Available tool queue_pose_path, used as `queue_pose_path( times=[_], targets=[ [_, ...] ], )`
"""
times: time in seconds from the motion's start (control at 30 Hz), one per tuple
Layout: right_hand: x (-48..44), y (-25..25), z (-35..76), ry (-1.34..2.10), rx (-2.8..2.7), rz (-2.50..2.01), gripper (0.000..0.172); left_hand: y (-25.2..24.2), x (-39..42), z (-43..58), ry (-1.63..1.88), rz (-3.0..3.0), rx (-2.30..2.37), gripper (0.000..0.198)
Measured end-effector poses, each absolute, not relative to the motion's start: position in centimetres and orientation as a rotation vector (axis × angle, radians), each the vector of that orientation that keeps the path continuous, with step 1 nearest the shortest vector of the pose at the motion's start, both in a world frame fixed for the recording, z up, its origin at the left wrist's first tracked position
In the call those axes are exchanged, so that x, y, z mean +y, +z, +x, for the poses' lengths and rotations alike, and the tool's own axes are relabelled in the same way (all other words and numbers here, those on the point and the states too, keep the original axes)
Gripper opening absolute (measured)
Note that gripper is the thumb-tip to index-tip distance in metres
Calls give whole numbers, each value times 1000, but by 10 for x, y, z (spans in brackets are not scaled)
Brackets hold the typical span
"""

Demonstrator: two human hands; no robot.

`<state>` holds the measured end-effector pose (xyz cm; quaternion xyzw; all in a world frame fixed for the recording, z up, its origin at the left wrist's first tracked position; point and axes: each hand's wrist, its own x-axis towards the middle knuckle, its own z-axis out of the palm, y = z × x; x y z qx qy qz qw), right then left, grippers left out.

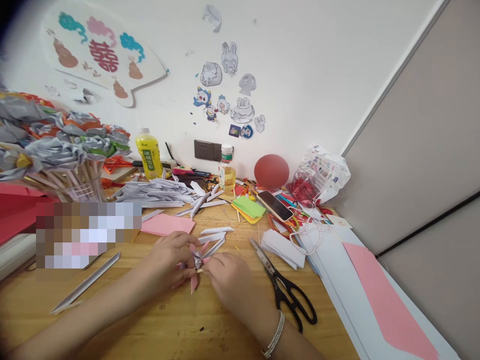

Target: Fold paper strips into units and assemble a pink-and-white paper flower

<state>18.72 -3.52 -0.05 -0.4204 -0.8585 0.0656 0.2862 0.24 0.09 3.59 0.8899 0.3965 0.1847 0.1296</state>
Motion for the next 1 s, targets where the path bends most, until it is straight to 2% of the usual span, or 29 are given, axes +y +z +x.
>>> queue_pose_path(
  times=[0.37, 1.0],
  targets=[
    [-36, 8, 187, 149, -2334, -1144, 19, 48, -2, 7, 315, 2691, 1257, 11],
    [-35, 5, 188, 117, -2350, -1122, 20, 47, -6, 6, 394, 2667, 1292, 11]
  ],
)
